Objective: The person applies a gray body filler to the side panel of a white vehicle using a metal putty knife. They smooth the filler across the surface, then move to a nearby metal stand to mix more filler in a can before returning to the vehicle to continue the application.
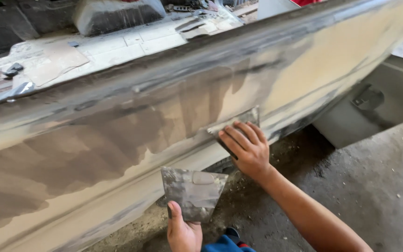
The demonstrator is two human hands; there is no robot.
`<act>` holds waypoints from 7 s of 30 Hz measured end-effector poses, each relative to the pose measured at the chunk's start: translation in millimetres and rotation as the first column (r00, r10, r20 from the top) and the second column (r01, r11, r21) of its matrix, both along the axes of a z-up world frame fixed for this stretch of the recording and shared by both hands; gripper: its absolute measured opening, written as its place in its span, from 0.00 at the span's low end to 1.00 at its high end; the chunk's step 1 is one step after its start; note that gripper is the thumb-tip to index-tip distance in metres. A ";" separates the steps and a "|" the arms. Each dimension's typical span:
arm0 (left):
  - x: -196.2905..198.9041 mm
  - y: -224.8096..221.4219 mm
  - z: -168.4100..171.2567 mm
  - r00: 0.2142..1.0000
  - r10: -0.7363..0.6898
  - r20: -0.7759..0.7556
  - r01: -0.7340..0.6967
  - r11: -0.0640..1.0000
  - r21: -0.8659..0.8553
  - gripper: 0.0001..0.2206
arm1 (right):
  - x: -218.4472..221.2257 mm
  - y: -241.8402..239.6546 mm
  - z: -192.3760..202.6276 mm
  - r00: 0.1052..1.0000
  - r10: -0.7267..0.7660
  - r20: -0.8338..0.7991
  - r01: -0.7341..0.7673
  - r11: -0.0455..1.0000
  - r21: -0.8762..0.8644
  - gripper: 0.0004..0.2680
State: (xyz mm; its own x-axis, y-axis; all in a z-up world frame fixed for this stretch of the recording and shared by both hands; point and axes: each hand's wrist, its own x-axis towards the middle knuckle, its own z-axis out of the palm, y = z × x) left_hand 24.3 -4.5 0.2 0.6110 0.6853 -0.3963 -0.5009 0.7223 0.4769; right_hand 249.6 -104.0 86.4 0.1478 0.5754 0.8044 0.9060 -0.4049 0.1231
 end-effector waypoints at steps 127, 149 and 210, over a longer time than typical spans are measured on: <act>52.0 -84.6 4.5 0.996 -0.042 0.079 0.037 0.997 0.070 0.28 | 46.0 -63.4 136.2 0.998 0.038 0.056 -0.044 0.993 0.109 0.10; 23.7 -62.2 6.7 0.996 0.036 0.086 -0.045 0.993 0.111 0.28 | 12.1 -39.6 29.2 0.998 0.052 -0.039 -0.057 0.988 -0.145 0.13; 31.5 -31.0 2.7 0.992 -0.055 0.112 0.045 0.995 0.091 0.27 | 63.4 -28.3 133.6 0.999 -0.012 0.042 0.009 0.998 0.068 0.15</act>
State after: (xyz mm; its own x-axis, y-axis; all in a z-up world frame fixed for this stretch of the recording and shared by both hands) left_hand 55.8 -35.4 2.9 0.6831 0.6820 -0.2613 -0.5201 0.7054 0.4816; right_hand 313.0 -132.3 220.0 0.1183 0.5184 0.8469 0.8963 -0.4228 0.1337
